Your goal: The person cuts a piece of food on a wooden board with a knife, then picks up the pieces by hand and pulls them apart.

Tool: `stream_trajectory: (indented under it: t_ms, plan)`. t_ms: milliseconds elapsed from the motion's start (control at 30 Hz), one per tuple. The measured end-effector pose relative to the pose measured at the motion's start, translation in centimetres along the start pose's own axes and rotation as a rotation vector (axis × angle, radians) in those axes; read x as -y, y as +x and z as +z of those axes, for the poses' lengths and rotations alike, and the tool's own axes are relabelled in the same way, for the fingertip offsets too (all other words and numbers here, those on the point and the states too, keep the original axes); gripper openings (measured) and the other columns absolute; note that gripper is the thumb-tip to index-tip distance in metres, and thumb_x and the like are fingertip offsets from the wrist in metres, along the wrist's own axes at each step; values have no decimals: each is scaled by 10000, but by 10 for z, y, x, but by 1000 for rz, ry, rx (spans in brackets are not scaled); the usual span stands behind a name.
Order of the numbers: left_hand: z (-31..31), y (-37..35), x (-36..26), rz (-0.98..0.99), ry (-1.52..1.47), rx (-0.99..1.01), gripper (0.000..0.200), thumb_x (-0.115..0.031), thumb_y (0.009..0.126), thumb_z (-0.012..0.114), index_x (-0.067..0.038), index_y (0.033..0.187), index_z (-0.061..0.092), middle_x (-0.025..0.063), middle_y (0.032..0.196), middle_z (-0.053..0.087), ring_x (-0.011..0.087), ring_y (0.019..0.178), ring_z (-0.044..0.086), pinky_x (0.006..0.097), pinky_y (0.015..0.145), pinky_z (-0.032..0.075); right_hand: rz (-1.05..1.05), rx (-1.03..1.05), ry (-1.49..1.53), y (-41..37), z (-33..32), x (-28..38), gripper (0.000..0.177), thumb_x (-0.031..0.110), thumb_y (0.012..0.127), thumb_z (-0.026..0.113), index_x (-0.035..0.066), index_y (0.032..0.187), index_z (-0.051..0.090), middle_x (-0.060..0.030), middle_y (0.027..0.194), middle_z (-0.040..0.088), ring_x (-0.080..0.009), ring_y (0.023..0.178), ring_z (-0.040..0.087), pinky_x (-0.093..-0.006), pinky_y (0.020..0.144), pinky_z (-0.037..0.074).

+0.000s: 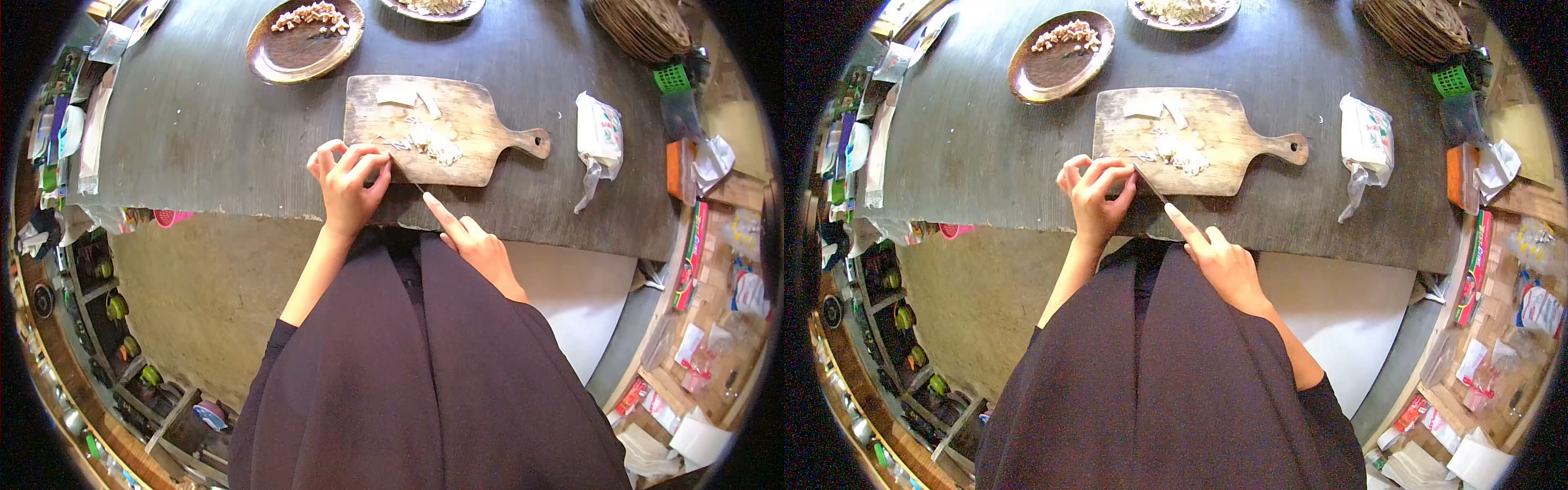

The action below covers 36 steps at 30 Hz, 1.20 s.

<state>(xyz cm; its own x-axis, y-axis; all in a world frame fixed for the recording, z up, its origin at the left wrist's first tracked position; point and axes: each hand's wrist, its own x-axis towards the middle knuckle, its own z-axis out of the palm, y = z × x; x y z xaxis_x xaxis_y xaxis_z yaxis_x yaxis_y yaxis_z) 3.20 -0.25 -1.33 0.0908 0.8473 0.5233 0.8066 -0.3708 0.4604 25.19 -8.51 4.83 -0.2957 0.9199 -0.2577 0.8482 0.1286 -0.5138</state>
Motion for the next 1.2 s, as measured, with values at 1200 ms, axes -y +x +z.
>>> stream_trajectory:
  t_ms: [1200]
  plan:
    - [0, 0, 0, 3, 8, -7, 136, -176, 734, 810, -202, 845, 735, -99, 968, 708, 233, 1032, 528, 428, 982, 302, -18, -10, 10, 2, 2, -3, 705, 179, 971, 617, 375, 1582, 326, -142, 848, 573, -373, 701, 678, -498, 651, 566]
